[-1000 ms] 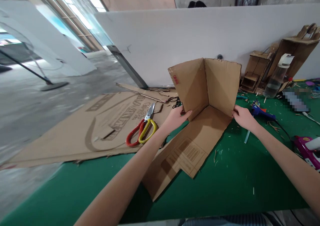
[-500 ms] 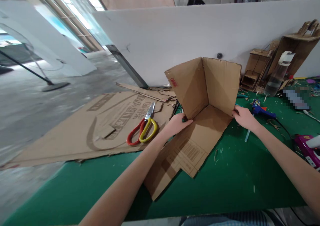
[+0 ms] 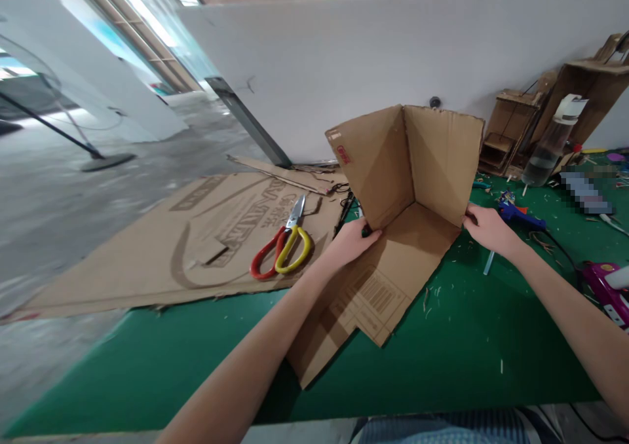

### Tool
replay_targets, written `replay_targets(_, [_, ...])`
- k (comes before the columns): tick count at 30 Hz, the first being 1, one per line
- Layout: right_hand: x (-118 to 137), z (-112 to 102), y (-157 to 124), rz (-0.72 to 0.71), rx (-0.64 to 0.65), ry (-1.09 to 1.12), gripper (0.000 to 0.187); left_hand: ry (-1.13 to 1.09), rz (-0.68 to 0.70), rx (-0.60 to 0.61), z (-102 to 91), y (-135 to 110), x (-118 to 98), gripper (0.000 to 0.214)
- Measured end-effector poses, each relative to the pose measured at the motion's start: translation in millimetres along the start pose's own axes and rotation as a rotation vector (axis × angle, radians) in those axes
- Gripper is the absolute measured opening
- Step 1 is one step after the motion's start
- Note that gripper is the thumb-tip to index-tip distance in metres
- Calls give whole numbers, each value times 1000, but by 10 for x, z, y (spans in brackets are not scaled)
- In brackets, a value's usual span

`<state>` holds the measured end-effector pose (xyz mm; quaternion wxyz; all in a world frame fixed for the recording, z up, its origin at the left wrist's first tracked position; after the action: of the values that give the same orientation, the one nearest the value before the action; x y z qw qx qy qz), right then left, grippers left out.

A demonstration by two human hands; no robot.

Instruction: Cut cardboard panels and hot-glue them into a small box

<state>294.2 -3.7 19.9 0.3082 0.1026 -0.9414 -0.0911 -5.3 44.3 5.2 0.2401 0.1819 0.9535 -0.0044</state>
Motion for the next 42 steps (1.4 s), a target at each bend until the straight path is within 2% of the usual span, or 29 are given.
replay_targets(7, [-36,3,-4,19,40,-77,20,-67,13,87,-31,-64,-90,63])
replay_targets(12, [-51,21,1,28,75,-97,22,-115,35,71,-21,-91,-150,58])
replay_targets(15, [-23,29,-86,73,48,-99,28,-147,71,50,0,-93,-159,56])
replay_targets(17, [28,20,-219,134,37,-227,32,-158,83,51,10,-86,-149,55])
replay_targets(19, [138,27,-389,162,90,-443,31,-172,96,52,5,-75,-142,55])
replay_targets(22, [422,77,-618,65,181,-583,28,-186,92,58,-10,-61,-134,57])
replay_targets(25, [712,176,-740,-67,193,-465,40,-190,57,51,-5,-60,-117,62])
replay_targets(29, [832,409,-757,-48,192,-144,59,-216,69,21,24,-68,-113,66])
replay_targets(32, [814,577,-720,-37,173,-106,65,-213,75,41,63,-66,-111,64])
replay_targets(35, [757,672,-648,-24,180,-135,69,-191,37,12,68,-57,-105,62])
replay_targets(42, [451,610,-359,-32,104,-232,65,-104,16,-29,116,-56,-295,39])
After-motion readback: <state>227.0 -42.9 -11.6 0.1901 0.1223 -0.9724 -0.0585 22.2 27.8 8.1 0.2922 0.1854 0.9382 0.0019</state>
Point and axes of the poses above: each hand's wrist, its own y-axis towards the middle knuckle, its own z-axis out of the palm, x = y × z, the point moved 6 cm from there along y, towards the middle knuckle
